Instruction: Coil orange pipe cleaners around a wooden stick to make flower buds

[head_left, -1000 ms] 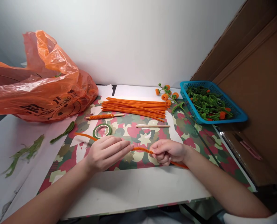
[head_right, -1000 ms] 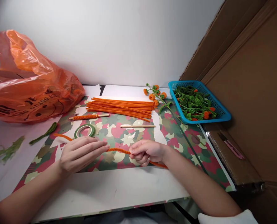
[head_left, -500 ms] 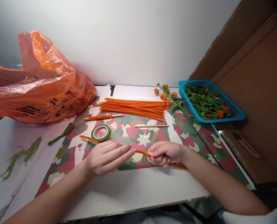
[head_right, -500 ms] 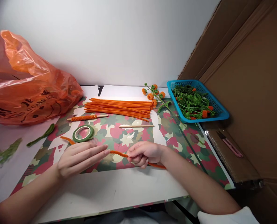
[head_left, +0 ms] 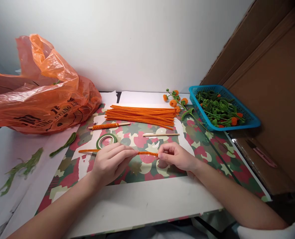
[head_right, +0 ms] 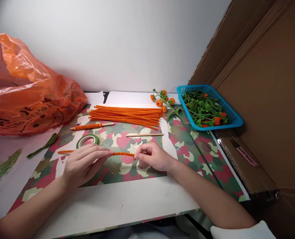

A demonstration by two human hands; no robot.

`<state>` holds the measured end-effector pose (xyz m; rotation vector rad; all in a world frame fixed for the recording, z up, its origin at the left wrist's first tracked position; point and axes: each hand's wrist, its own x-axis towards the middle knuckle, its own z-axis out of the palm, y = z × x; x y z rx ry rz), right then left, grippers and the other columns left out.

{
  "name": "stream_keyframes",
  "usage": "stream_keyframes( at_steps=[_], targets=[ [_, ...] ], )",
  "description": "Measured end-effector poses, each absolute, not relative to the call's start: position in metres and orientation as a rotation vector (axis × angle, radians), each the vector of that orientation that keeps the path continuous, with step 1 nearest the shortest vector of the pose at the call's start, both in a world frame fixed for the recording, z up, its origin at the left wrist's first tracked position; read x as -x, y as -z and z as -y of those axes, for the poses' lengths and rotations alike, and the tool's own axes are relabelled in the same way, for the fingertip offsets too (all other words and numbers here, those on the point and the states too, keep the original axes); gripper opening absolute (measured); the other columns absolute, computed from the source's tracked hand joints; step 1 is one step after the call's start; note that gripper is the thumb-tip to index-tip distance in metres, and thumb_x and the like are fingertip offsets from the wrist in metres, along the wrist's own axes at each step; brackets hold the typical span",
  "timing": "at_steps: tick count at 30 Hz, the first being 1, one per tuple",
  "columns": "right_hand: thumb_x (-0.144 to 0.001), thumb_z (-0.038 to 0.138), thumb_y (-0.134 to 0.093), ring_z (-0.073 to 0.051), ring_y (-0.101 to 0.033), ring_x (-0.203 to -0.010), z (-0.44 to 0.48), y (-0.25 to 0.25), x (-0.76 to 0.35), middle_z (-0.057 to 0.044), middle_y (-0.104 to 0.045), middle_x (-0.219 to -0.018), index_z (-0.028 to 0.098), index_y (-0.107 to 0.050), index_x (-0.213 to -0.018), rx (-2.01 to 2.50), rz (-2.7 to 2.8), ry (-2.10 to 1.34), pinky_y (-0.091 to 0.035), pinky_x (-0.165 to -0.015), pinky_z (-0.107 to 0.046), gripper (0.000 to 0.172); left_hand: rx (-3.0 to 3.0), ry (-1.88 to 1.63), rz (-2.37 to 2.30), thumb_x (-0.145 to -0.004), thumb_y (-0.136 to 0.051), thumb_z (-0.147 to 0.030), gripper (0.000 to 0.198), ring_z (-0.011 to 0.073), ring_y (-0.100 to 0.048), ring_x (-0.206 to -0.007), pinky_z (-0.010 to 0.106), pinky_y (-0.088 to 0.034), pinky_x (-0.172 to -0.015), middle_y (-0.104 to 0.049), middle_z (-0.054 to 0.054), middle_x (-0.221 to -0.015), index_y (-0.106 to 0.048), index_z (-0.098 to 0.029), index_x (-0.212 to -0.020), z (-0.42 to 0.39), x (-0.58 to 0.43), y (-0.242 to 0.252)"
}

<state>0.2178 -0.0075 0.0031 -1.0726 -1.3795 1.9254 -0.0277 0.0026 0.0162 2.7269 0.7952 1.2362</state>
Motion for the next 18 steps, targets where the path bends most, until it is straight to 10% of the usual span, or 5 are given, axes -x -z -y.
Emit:
stream_keyframes(
  at_steps=[11, 18],
  targets=[
    [-0.092, 0.022, -0.043, -0.014, -0.047, -0.058, 0.005, -0.004, -0.225, -0.003, -0.058, -0.063, 0.018, -0.06, -0.079, 0.886, 2.338, -0.47, -0.032, -0.057, -0.027, 0.022, -2.001, -0.767, -1.132, -0.087, -0.052, -0.028, 0.018, 0.011, -0.055, -0.056, 0.019, -0.043, -0.047, -0.063, 0.0, -0.065, -0.061, -0.018, -0.075, 0.002, 0.026, -0.025],
    [-0.093, 0.021, -0.038, -0.015, -0.035, -0.055, 0.0, -0.009, -0.227, -0.003, -0.048, -0.056, 0.02, -0.062, -0.073, 0.949, 2.534, -0.234, -0.02, -0.052, -0.031, 0.032, -1.529, -0.567, -1.068, -0.086, -0.052, -0.032, 0.023, 0.0121, -0.055, -0.051, 0.022, -0.046, -0.045, -0.059, 0.001, -0.06, -0.059, -0.017, -0.07, -0.004, 0.027, -0.027]
  ],
)
